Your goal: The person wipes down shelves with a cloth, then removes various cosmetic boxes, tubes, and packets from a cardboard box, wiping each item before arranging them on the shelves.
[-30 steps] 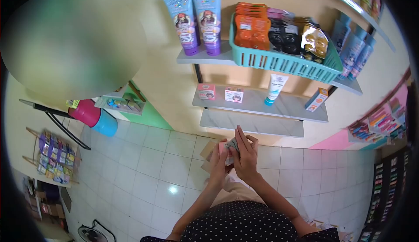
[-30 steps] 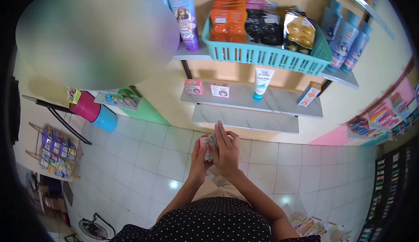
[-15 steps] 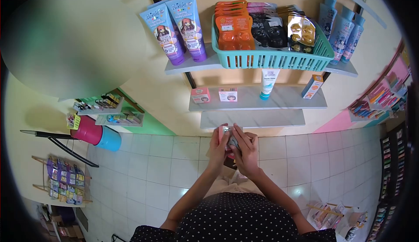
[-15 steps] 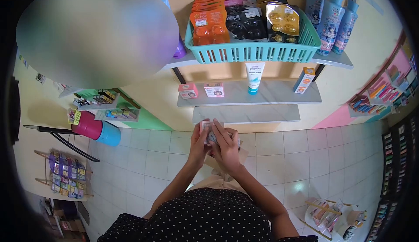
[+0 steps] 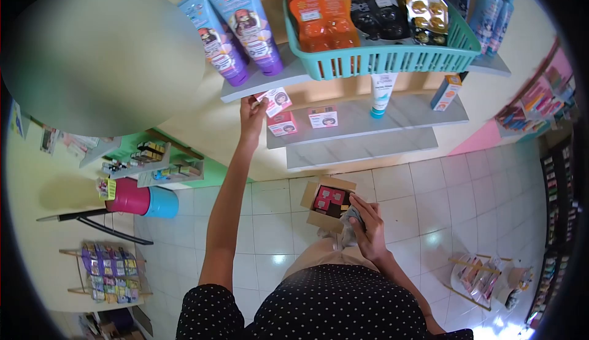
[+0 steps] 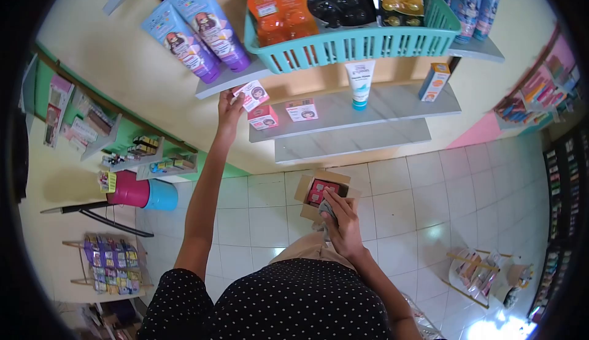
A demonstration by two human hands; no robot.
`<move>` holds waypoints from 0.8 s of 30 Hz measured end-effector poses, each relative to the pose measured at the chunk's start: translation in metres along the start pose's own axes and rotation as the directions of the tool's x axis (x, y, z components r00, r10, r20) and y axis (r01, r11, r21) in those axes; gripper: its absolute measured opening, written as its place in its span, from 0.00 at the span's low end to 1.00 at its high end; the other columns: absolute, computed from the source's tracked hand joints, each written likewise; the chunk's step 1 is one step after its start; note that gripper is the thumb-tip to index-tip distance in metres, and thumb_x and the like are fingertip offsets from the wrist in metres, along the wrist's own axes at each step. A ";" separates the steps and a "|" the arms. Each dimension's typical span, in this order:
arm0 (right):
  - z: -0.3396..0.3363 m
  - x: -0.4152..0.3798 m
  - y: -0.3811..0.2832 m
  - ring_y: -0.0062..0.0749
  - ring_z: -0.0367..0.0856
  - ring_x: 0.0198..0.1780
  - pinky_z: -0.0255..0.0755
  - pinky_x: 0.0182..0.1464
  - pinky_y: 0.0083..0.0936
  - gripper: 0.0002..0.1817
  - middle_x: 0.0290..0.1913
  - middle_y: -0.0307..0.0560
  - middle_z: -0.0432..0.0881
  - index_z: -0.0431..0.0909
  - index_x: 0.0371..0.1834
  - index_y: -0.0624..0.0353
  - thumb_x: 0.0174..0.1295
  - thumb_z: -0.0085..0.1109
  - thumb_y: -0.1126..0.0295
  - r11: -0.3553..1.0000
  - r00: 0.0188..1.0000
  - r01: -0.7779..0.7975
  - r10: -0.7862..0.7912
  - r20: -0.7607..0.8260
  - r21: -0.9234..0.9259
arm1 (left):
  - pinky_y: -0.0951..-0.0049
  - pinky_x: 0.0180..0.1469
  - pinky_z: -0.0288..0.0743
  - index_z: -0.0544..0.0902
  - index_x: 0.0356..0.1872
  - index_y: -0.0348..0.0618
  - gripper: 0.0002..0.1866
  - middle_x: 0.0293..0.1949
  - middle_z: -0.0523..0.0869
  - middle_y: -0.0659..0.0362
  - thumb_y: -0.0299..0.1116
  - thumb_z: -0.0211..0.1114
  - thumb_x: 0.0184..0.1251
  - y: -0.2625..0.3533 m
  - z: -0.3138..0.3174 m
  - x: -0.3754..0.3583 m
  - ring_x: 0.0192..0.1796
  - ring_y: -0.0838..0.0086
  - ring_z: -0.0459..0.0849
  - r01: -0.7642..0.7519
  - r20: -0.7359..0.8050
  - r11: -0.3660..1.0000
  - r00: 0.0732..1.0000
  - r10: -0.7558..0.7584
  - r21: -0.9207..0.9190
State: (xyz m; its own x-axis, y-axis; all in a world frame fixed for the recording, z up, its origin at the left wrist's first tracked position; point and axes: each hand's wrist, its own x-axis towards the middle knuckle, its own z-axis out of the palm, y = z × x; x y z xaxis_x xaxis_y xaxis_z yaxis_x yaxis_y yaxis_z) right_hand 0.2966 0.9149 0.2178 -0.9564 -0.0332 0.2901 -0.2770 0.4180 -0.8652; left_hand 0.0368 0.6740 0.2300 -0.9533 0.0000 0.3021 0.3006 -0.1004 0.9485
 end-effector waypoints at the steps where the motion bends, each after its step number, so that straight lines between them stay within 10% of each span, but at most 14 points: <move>1: 0.000 -0.002 0.000 0.45 0.66 0.44 0.63 0.50 0.32 0.21 0.55 0.53 0.70 0.68 0.52 0.66 0.53 0.52 0.76 1.000 1.000 -0.010 0.010 -0.015 -0.006 | 0.73 0.53 0.66 0.63 0.53 0.43 0.19 0.49 0.72 0.58 0.29 0.56 0.61 -0.007 -0.003 0.006 0.51 0.75 0.72 -0.036 0.054 0.999 0.998 0.034 0.025; 5: -0.001 -0.005 -0.002 0.44 0.66 0.44 0.62 0.50 0.31 0.21 0.54 0.54 0.70 0.68 0.52 0.67 0.52 0.51 0.77 0.999 0.998 -0.049 0.049 -0.041 0.001 | 0.74 0.49 0.67 0.68 0.51 0.37 0.18 0.45 0.77 0.57 0.27 0.58 0.58 -0.008 -0.007 0.020 0.48 0.75 0.74 0.032 0.017 0.928 0.999 -0.041 0.371; 24: 0.000 -0.011 0.005 0.44 0.67 0.45 0.64 0.50 0.31 0.20 0.53 0.51 0.71 0.69 0.52 0.64 0.53 0.52 0.75 0.994 0.991 -0.106 0.107 -0.074 0.022 | 0.74 0.48 0.70 0.69 0.46 0.35 0.20 0.43 0.74 0.55 0.12 0.54 0.49 -0.019 -0.013 0.018 0.46 0.71 0.77 -0.180 0.282 0.758 0.960 -0.005 0.627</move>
State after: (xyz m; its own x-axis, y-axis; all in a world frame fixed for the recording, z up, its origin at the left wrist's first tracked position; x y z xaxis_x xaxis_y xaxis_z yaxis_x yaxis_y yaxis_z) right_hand 0.3059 0.9169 0.2100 -0.9711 0.0796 0.2252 -0.1760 0.3993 -0.8998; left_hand 0.0132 0.6626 0.2160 -0.9076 0.2806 0.3122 0.4185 0.5481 0.7242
